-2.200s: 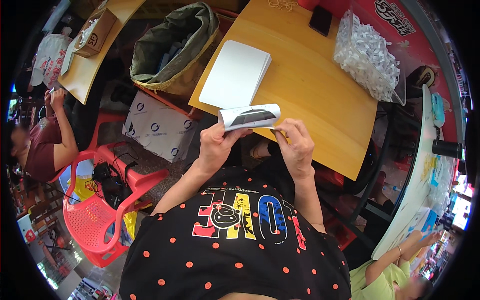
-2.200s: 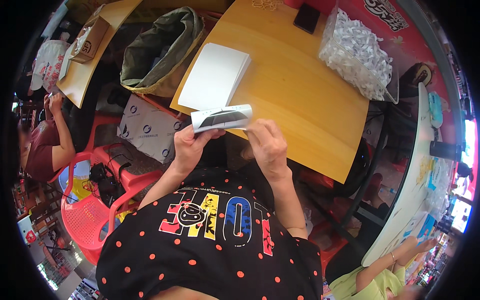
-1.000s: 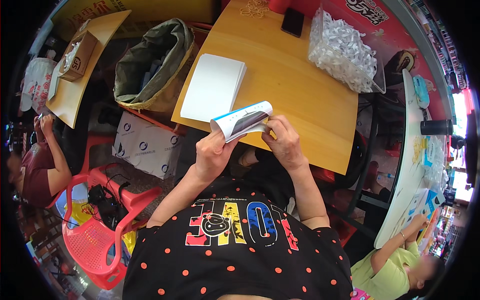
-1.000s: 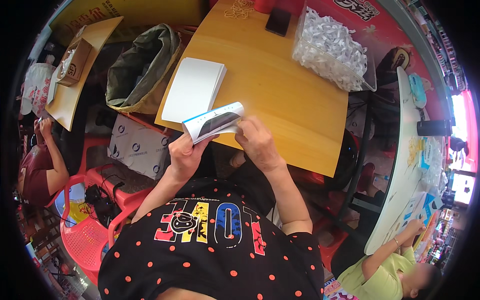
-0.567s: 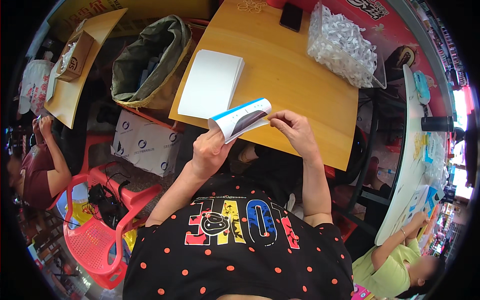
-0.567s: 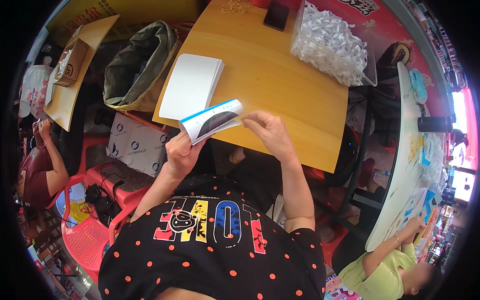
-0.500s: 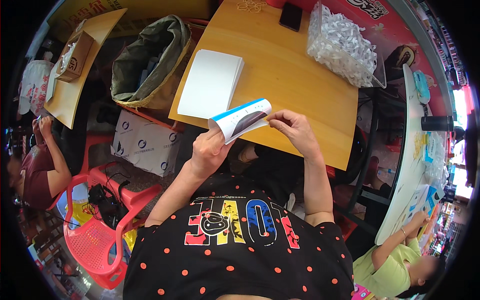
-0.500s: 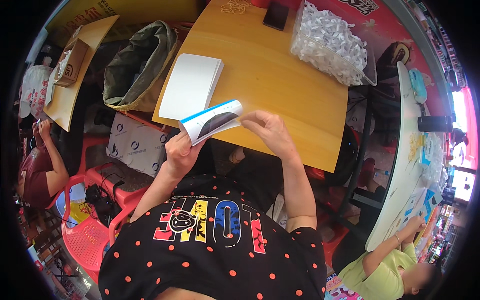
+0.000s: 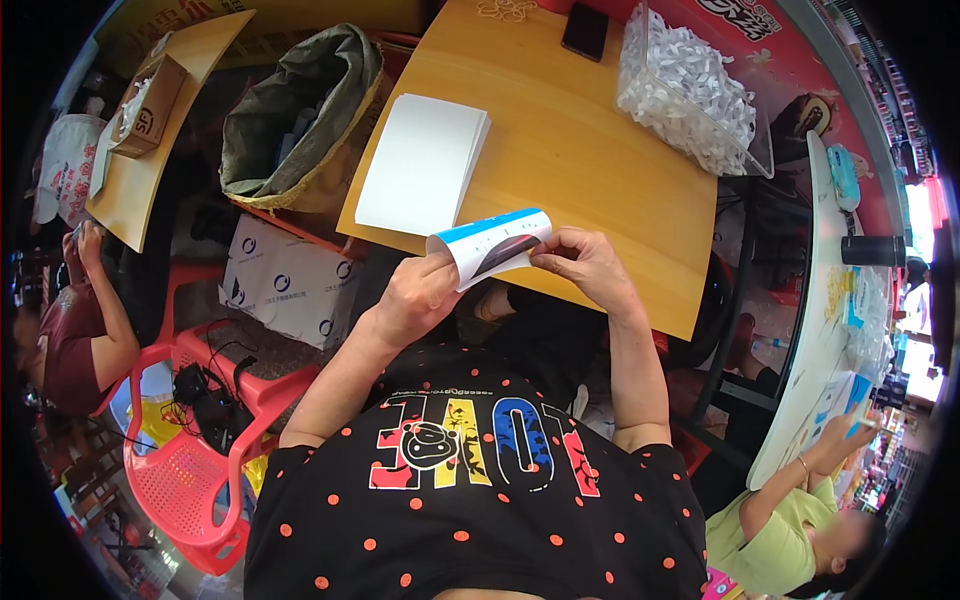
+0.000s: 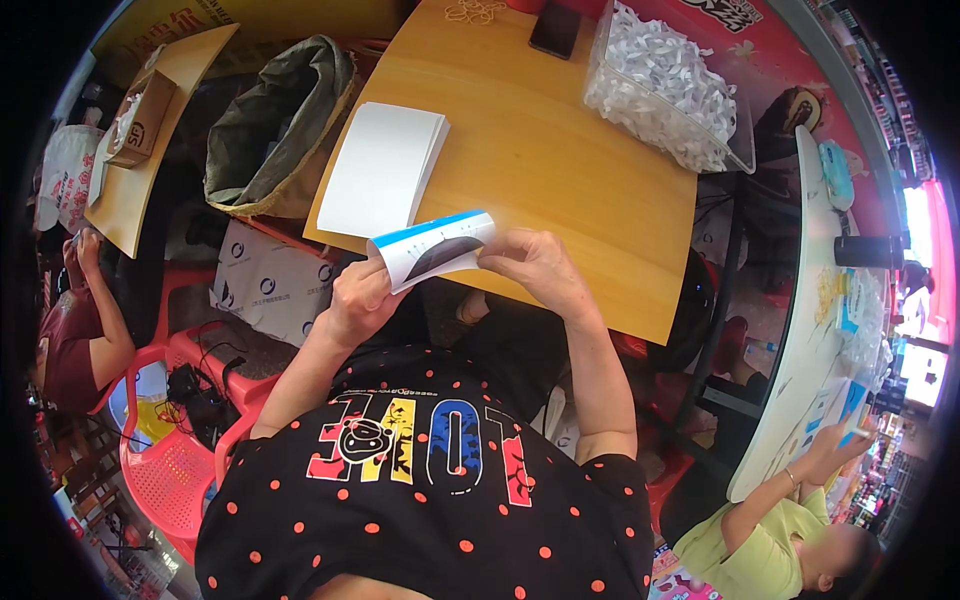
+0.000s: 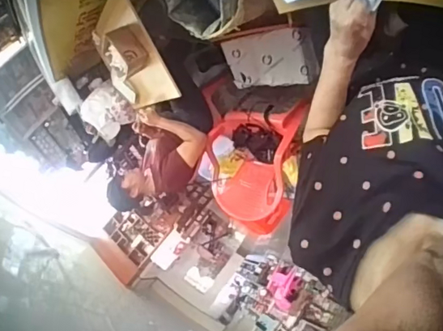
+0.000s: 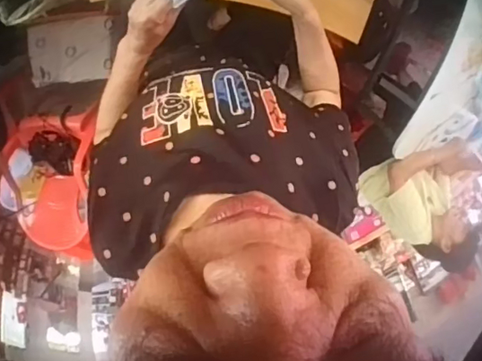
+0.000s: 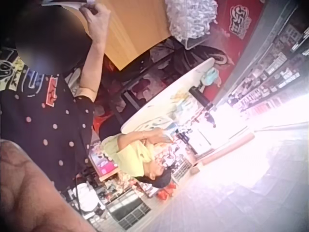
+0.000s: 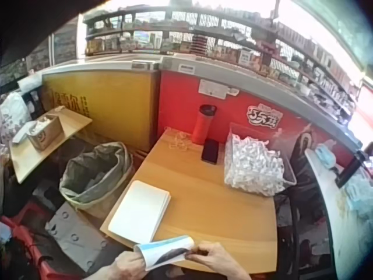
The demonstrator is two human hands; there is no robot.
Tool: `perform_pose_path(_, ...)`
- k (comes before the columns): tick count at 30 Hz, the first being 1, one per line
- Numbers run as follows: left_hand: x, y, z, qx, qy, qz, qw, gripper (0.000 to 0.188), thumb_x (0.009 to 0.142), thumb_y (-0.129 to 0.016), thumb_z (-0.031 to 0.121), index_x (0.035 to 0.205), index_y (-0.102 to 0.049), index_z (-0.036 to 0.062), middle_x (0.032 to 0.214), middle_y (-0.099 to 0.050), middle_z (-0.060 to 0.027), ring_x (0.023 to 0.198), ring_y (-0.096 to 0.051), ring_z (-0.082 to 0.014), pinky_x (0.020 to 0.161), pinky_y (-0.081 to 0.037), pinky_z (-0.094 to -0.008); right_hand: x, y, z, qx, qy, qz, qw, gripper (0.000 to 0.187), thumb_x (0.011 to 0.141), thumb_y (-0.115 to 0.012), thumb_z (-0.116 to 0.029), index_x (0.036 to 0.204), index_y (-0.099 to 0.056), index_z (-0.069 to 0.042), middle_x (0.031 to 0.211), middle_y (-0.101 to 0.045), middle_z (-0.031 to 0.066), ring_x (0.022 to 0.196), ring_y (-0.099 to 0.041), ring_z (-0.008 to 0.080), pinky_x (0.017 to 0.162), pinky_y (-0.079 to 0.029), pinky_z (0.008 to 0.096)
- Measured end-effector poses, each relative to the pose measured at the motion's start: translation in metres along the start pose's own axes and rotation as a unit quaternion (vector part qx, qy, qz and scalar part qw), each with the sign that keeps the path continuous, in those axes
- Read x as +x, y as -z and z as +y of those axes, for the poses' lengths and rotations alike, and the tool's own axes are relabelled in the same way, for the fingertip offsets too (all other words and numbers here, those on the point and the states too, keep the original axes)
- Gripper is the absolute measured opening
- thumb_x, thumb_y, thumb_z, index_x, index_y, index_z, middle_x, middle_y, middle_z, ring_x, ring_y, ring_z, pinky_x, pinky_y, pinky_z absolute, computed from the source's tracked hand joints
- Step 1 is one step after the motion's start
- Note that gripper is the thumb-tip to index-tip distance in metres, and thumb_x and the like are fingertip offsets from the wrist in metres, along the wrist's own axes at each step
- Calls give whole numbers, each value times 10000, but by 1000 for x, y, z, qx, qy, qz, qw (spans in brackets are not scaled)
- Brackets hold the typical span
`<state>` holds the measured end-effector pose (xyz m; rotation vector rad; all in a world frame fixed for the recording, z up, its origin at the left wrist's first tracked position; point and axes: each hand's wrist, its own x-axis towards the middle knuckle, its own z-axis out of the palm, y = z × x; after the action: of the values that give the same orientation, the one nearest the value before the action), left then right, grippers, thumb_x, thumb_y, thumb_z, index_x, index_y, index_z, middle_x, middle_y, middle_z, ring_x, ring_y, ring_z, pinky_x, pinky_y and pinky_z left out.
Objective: The person is inspecting and folding printed labels or manual sheets for windproof umbrellas and placing them into a bag.
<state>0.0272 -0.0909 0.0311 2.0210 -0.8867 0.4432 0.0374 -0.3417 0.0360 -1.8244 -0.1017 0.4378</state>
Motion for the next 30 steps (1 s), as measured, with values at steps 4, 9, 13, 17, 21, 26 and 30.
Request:
perform_pose_path(4,-6,1,-4,0,-6,-13,1000,315,674,-719,-39,982,-654,-24,831,-671,-147,683,-662,-279,565,-509,-323,1,-4,3,-43,-8,-17,999,184,868,-648,-147,910,-660,32,783,-635,13,719,-557,77,669,-456,227)
perform_pose_path(9,-22,-1,-15,23,-13,-30,999,321,666,-725,-36,979,-655,-21,827,-670,-144,676,-656,-275,570,-505,-324,-1,-8,2,-72,-27,-37,996,200,896,-623,-170,873,-630,29,706,-525,-56,629,-417,30,546,-354,207)
perform_pose_path(13,-17,5,-16,32,-16,-10,999,323,663,-724,-44,978,-656,-24,819,-668,-145,673,-655,-276,565,-503,-322,-8,-8,-7,-10,-30,5,999,147,882,-629,-124,864,-634,22,731,-552,-50,654,-446,25,570,-366,196)
perform_pose_path(17,-13,5,-15,10,-23,0,1000,320,663,-723,-49,976,-657,-28,808,-666,-147,667,-655,-277,556,-500,-321,-3,-5,-3,3,-12,61,998,166,843,-667,-142,896,-668,16,791,-642,16,729,-558,79,668,-440,232)
perform_pose_path(21,-10,3,-12,5,-28,8,1000,319,667,-723,-49,978,-656,-30,809,-667,-146,669,-657,-275,563,-504,-321,3,-6,-6,-8,-2,24,1000,186,828,-675,-144,938,-688,6,838,-690,58,786,-620,112,746,-484,269)
perform_pose_path(26,-17,2,-15,2,-14,-7,1000,321,669,-719,-53,983,-656,-32,817,-669,-148,680,-662,-273,567,-514,-318,4,-7,-6,-32,-13,-26,999,191,832,-653,-122,965,-677,13,861,-689,80,817,-624,134,772,-489,285)
perform_pose_path(30,-14,2,-13,-12,-24,-13,1000,316,672,-713,-60,982,-654,-39,815,-669,-151,687,-664,-279,571,-521,-326,6,-13,2,-36,41,-27,998,179,894,-633,-130,959,-645,37,793,-601,-26,714,-490,41,627,-435,228)
